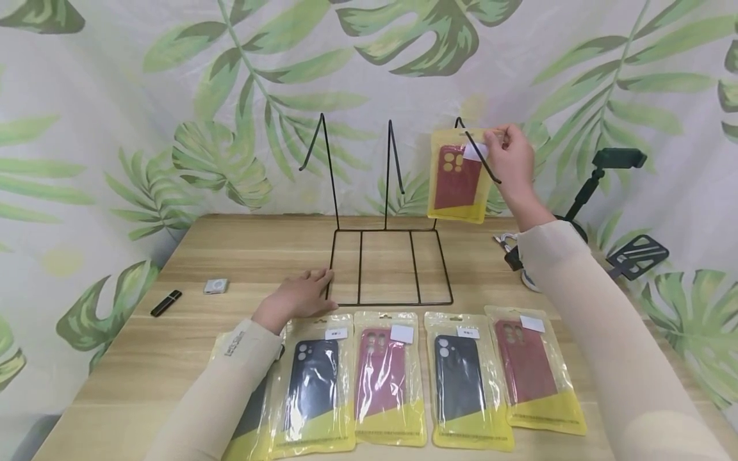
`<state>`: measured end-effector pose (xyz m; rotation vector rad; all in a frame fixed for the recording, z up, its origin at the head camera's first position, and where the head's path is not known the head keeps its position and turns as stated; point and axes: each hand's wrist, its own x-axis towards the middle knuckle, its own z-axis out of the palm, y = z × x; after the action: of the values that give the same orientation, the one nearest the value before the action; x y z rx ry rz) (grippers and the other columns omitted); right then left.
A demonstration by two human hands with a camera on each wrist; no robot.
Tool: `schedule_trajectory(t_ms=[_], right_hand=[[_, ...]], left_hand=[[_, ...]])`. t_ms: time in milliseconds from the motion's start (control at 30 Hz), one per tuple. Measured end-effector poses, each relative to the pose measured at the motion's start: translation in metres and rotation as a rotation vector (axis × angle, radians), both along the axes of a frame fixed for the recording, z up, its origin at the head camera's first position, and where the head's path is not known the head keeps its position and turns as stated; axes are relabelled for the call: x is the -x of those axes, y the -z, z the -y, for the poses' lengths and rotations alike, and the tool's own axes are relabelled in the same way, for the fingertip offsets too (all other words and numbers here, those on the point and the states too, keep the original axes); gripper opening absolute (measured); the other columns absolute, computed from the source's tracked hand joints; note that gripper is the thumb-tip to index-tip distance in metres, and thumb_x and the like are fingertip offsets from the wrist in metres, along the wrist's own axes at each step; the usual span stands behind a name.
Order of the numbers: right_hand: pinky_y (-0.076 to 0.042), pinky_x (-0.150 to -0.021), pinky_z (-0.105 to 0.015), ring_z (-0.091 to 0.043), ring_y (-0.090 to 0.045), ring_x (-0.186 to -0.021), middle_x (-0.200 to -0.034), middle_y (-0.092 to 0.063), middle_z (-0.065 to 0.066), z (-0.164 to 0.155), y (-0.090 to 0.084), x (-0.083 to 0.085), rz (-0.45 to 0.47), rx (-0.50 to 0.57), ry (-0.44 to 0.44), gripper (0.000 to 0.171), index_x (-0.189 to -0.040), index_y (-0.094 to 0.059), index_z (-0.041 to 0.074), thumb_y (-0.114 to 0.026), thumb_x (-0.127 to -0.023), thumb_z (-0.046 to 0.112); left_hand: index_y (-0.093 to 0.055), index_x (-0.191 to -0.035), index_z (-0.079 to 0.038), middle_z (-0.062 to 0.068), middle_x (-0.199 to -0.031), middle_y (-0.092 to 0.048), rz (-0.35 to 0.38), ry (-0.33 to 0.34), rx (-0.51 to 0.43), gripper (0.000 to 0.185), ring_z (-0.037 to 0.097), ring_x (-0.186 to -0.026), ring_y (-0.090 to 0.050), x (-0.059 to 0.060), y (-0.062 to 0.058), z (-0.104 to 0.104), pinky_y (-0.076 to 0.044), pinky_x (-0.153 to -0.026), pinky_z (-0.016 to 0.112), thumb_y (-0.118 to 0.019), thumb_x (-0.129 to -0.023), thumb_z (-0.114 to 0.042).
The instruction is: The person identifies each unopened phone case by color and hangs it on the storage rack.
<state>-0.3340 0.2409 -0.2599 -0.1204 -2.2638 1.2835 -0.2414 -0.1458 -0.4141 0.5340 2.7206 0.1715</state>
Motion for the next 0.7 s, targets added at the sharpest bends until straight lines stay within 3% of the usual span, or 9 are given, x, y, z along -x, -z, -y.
schedule_trajectory(t_ms=[200,300,367,467,567,633,700], right_hand=[[-0.039,-0.074,-0.020,-0.007,-0.049,-0.086,-0.097,-0.057,0.008,0.001,0.002,0.018,-0.014,0.010,0.019,0.022,-0.103,-0.060,0.016,-0.055,-0.098,0.037],[-0.044,-0.081,-0.021,-0.010,-0.054,-0.092,-0.102,-0.062,0.003,0.002,0.004,0.021,-0.016,0.048,0.003,0.025,-0.108,-0.061,0.015,-0.055,-0.097,0.036],[-0.047,-0.092,-0.023,-0.014,-0.057,-0.105,-0.117,-0.064,-0.003,0.000,0.006,0.018,-0.003,0.076,-0.022,0.034,-0.120,-0.059,0.013,-0.056,-0.097,0.038],[-0.043,-0.110,-0.029,-0.018,-0.052,-0.129,-0.144,-0.053,-0.009,-0.005,0.010,0.005,0.034,0.123,-0.071,0.055,-0.143,-0.044,0.013,-0.057,-0.098,0.041],[-0.038,-0.117,-0.037,-0.021,-0.041,-0.142,-0.156,-0.039,-0.006,-0.014,0.016,-0.021,0.115,0.098,-0.099,0.072,-0.157,-0.022,0.018,-0.055,-0.099,0.045],[-0.035,-0.119,-0.043,-0.025,-0.037,-0.145,-0.159,-0.035,-0.008,-0.023,0.023,-0.042,0.178,0.025,-0.129,0.079,-0.160,-0.013,0.017,-0.054,-0.099,0.046],[-0.036,-0.116,-0.050,-0.031,-0.037,-0.144,-0.159,-0.035,-0.013,-0.034,0.030,-0.064,0.267,-0.107,-0.171,0.078,-0.160,-0.014,0.014,-0.052,-0.100,0.048]], left_hand=[[-0.023,-0.158,-0.006,0.017,-0.164,-0.022,0.001,-0.004,-0.007,0.080,0.050,-0.147,-0.021,0.000,0.000,-0.001,-0.018,-0.113,0.074,-0.055,-0.098,-0.049],[-0.024,-0.158,-0.006,0.017,-0.164,-0.022,0.001,-0.004,-0.008,0.080,0.050,-0.147,-0.022,-0.001,-0.001,-0.001,-0.019,-0.113,0.075,-0.055,-0.098,-0.048],[-0.023,-0.158,-0.006,0.017,-0.164,-0.022,0.000,-0.001,-0.007,0.080,0.050,-0.147,-0.021,-0.001,-0.001,-0.001,-0.019,-0.113,0.075,-0.055,-0.098,-0.048],[-0.024,-0.158,-0.006,0.017,-0.164,-0.022,-0.002,0.002,-0.004,0.079,0.050,-0.147,-0.022,-0.001,-0.001,-0.001,-0.020,-0.113,0.074,-0.055,-0.098,-0.048],[-0.023,-0.158,-0.006,0.017,-0.164,-0.022,0.000,0.001,-0.009,0.079,0.050,-0.147,-0.022,-0.001,-0.001,-0.001,-0.021,-0.113,0.074,-0.055,-0.098,-0.048],[-0.023,-0.158,-0.006,0.017,-0.164,-0.021,0.003,-0.001,-0.014,0.080,0.050,-0.148,-0.021,-0.002,-0.001,0.000,-0.022,-0.113,0.073,-0.055,-0.098,-0.048],[-0.022,-0.158,-0.006,0.017,-0.164,-0.021,0.006,-0.002,-0.022,0.080,0.050,-0.148,-0.020,-0.002,-0.001,0.000,-0.024,-0.112,0.073,-0.055,-0.098,-0.048]])
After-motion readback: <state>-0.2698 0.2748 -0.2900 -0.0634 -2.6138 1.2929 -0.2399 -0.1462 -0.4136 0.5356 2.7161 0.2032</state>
